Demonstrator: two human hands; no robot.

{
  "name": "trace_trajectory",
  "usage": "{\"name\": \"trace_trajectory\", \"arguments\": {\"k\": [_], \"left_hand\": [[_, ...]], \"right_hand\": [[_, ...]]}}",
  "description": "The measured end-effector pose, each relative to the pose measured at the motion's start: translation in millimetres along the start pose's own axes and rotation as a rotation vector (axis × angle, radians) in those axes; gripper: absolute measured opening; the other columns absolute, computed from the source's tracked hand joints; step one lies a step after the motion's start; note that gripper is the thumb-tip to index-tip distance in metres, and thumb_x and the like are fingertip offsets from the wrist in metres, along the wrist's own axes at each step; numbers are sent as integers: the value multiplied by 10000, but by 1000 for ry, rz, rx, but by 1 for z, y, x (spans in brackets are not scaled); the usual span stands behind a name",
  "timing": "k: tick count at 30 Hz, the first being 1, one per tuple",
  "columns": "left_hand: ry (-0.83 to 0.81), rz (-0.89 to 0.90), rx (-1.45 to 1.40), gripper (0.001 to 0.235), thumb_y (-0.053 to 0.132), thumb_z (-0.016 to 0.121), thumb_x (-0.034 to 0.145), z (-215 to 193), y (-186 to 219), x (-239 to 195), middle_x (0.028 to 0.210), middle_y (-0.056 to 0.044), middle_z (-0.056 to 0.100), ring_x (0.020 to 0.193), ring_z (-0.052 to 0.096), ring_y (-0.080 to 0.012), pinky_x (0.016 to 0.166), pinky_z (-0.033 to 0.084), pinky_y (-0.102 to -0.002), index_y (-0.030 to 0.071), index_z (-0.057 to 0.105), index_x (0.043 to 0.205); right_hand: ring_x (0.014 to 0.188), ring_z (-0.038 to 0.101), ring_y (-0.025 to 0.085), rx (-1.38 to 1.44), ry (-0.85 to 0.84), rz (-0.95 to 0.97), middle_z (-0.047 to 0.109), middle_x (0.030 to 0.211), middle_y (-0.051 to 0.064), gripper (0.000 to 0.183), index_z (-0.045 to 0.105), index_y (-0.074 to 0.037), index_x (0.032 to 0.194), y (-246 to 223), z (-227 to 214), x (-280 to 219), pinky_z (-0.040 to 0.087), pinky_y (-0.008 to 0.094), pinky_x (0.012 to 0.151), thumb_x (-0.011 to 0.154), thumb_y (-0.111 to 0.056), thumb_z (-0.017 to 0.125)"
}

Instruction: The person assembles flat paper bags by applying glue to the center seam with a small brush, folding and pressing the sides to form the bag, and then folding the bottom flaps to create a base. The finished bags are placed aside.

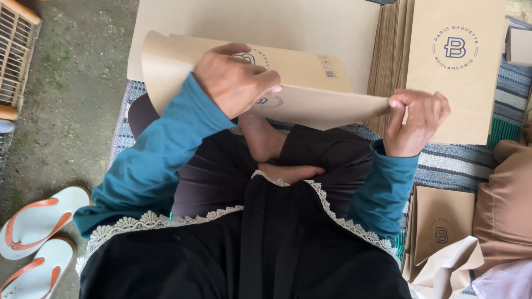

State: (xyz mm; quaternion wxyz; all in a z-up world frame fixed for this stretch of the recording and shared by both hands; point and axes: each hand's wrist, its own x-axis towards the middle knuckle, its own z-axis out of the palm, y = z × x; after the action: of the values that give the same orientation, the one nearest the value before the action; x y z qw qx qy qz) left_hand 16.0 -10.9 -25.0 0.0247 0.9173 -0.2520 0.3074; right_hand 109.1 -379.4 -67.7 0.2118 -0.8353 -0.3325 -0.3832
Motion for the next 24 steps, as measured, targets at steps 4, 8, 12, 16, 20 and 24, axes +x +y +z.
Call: {"name": "trace_trajectory", "arguments": {"k": [4, 8, 12, 16, 20, 24], "left_hand": [[-8, -29, -51, 224, 313, 754, 1036, 7, 11, 14, 625, 90, 661, 557, 656, -171, 911, 620, -420, 234, 667, 845], [16, 16, 0, 268, 316, 777, 1025, 11, 24, 26, 573, 83, 616, 510, 610, -169, 873, 621, -390, 213, 645, 816], [-59, -103, -61, 289, 361, 781, 1008, -13, 10, 12, 713, 21, 723, 627, 707, -210, 917, 613, -491, 171, 596, 1122], [-84, -100, -17, 226, 363, 792, 953, -26, -12, -13, 955, 23, 782, 811, 747, -234, 918, 577, -454, 219, 673, 1079], [-69, -165, -34, 225, 354, 794, 955, -17, -10, -19, 842, 26, 781, 716, 719, -222, 919, 590, -427, 229, 699, 1116], [-79, -183, -36, 237, 433, 797, 958, -9, -9, -20, 712, 21, 732, 638, 696, -244, 897, 603, -429, 239, 701, 1054]], "right_hand": [[1222, 625, 436, 145, -144, -6, 664, 1336, 226, 366, 598, 5, 1402, -43, -2, 25, 286, 647, 1180, 1145, -254, 573], [850, 667, 290, 285, -112, -195, 749, 975, 123, 325, 739, 0, 1037, -115, 20, 66, 454, 436, 858, 1111, -260, 558], [710, 625, 250, 279, -37, -158, 705, 831, 60, 245, 701, -56, 956, -110, 39, 58, 413, 384, 714, 1120, -192, 582], [690, 621, 220, 287, -39, -162, 722, 836, 23, 232, 699, -84, 944, -112, 38, 56, 396, 365, 715, 1130, -162, 585], [707, 656, 220, 277, -38, -190, 743, 840, 28, 262, 705, -87, 937, -113, 37, 55, 402, 366, 735, 1136, -187, 568], [677, 632, 223, 296, -13, -192, 739, 828, 45, 258, 720, -64, 920, -111, 34, 52, 396, 363, 744, 1121, -170, 597]]}}
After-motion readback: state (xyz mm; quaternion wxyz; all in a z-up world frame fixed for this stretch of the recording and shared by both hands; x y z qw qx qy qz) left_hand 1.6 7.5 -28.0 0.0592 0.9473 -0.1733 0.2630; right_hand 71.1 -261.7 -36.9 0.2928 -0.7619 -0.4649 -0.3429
